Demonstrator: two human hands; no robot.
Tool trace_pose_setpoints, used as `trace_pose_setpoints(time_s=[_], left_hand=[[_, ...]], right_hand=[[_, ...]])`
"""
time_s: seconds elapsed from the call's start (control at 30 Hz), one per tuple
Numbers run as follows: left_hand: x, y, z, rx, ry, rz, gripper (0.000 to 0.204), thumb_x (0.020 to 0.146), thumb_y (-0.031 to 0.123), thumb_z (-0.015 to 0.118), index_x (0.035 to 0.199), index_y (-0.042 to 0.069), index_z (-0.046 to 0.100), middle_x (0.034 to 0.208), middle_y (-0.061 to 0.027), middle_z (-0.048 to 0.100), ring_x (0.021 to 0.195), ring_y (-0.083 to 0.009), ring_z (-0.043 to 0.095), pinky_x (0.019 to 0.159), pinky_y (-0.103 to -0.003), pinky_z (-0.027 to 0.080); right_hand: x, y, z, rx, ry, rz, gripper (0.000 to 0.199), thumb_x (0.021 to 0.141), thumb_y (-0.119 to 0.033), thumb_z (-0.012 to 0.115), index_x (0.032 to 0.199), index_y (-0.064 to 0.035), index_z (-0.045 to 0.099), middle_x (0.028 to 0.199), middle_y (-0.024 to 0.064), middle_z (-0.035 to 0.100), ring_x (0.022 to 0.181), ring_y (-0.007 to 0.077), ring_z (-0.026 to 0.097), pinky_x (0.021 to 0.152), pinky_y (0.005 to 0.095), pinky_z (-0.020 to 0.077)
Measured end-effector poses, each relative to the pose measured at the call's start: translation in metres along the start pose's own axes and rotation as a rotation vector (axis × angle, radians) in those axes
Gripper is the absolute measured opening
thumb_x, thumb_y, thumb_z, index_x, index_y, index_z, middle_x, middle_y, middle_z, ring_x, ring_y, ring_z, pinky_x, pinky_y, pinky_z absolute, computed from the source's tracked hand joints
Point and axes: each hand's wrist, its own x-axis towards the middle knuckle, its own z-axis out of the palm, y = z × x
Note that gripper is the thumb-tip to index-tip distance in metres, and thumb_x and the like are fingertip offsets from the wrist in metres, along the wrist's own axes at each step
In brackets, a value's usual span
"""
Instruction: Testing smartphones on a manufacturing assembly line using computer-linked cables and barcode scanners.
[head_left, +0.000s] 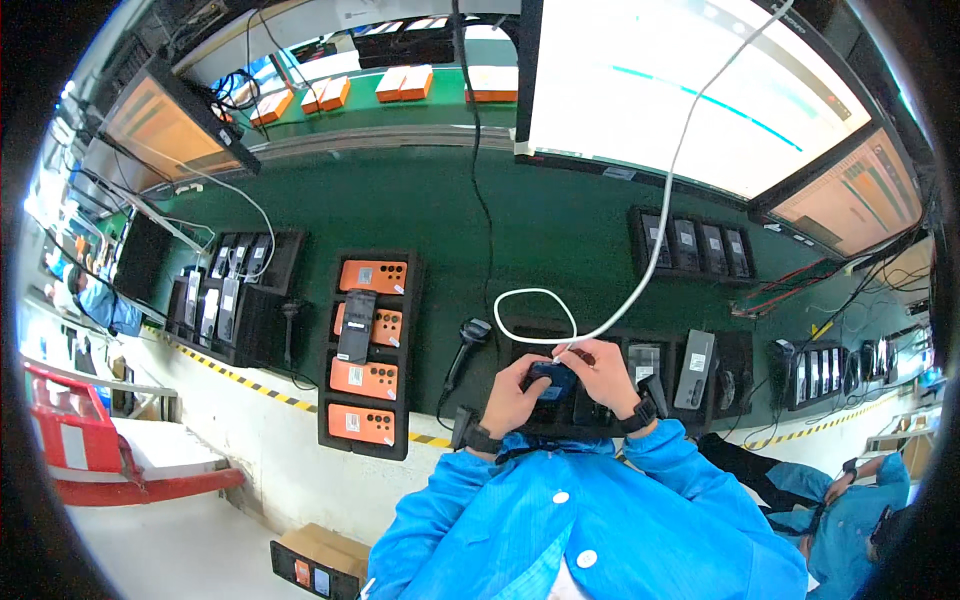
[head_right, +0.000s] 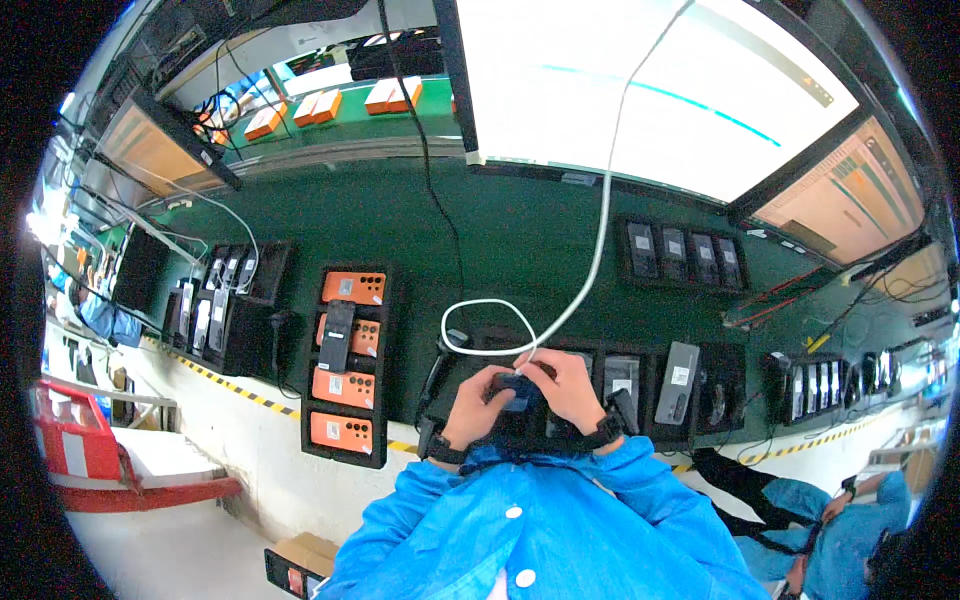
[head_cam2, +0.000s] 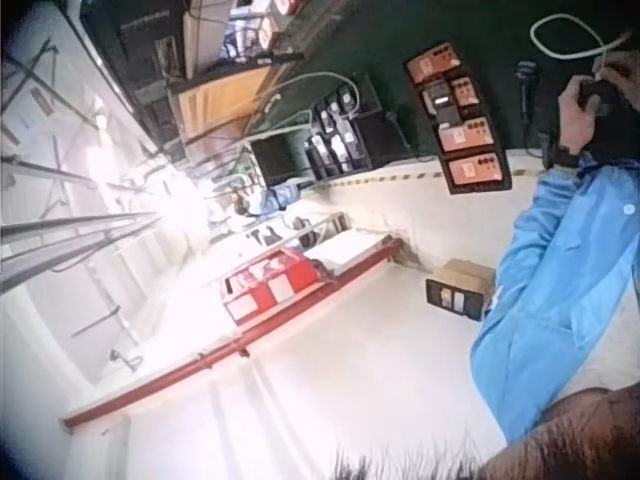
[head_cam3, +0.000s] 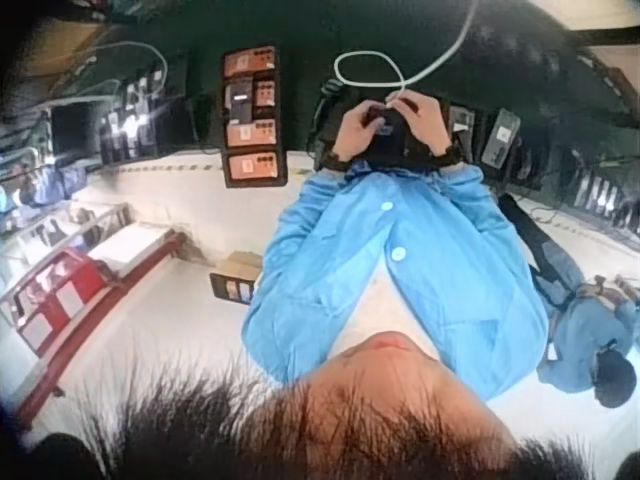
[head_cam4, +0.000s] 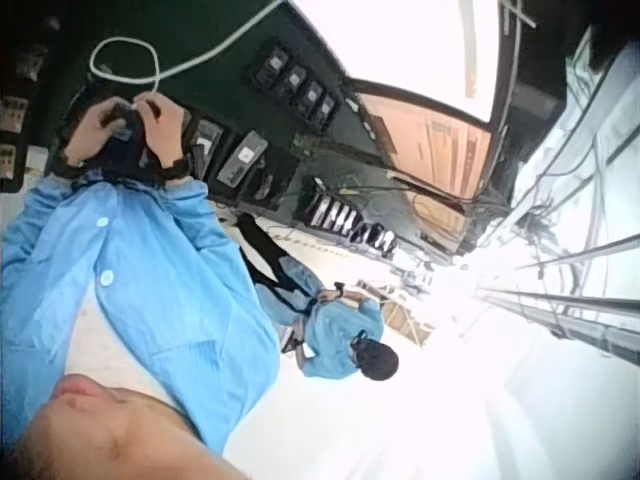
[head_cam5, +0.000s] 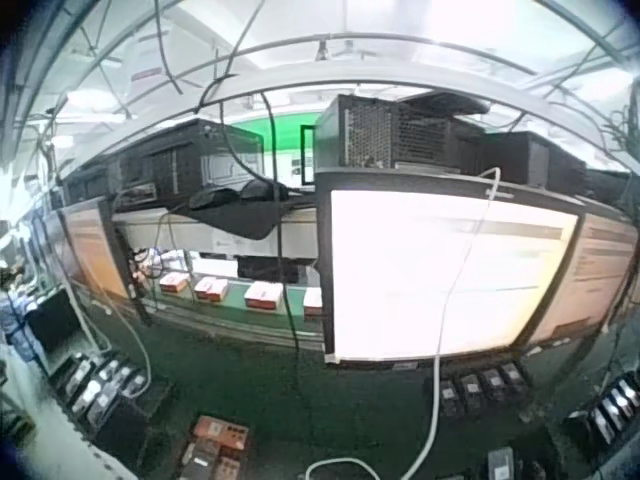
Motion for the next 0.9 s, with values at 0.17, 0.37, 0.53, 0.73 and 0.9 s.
trace_pose_setpoints(time_s=[0.17,0.37,0.53,0.73,0.9], left_hand=[[-0.004,-0.005,-0.003,0.005,0.016,0.047,0.027,0.084,-0.001,0.062,0.111,0.001,0.060,0.095,-0.0095,0.067,0.087,-0.0138,0.062,0.080,-0.029,0.049],[-0.016,0.000,-0.001,-0.031,-0.015,0.022,0.028,0.084,0.000,0.063,0.112,0.001,0.060,0.096,-0.0086,0.066,0.089,-0.0132,0.061,0.080,-0.028,0.049],[0.005,-0.049,0.006,-0.010,0.010,0.011,0.030,0.087,0.009,0.062,0.114,-0.002,0.057,0.104,-0.0088,0.065,0.092,-0.0138,0.060,0.084,-0.030,0.049],[0.057,-0.059,0.042,0.296,0.578,0.234,0.054,0.082,0.015,0.066,0.131,0.003,0.047,0.127,-0.0229,0.053,0.117,-0.0378,0.053,0.098,-0.040,0.044],[-0.002,-0.010,0.028,0.507,0.495,0.427,0.041,0.081,0.008,0.064,0.122,0.003,0.055,0.126,-0.0202,0.052,0.112,-0.0313,0.056,0.094,-0.039,0.046]], right_hand=[[0.004,-0.015,-0.003,-0.136,-0.065,-0.058,0.013,0.088,-0.011,0.063,0.093,0.0006,0.068,0.086,0.0076,0.069,0.077,0.0133,0.063,0.067,0.0264,0.0479],[-0.016,-0.020,0.006,-0.366,0.018,-0.289,0.011,0.083,-0.011,0.065,0.090,-0.0030,0.069,0.086,0.0105,0.066,0.083,0.0279,0.063,0.075,0.0354,0.0478],[-0.021,0.012,0.008,-0.274,0.168,-0.119,0.021,0.083,-0.012,0.065,0.103,-0.0039,0.069,0.102,0.0138,0.064,0.093,0.0254,0.062,0.081,0.0342,0.0493],[-0.080,0.092,-0.004,-0.026,0.269,0.141,0.034,0.093,-0.017,0.060,0.123,-0.0029,0.054,0.104,0.0086,0.063,0.094,0.0154,0.060,0.081,0.0289,0.0469],[-0.102,0.103,-0.005,0.115,0.137,0.182,0.029,0.093,-0.016,0.061,0.117,-0.0013,0.056,0.098,0.0072,0.064,0.086,0.0121,0.059,0.074,0.0266,0.0468]])
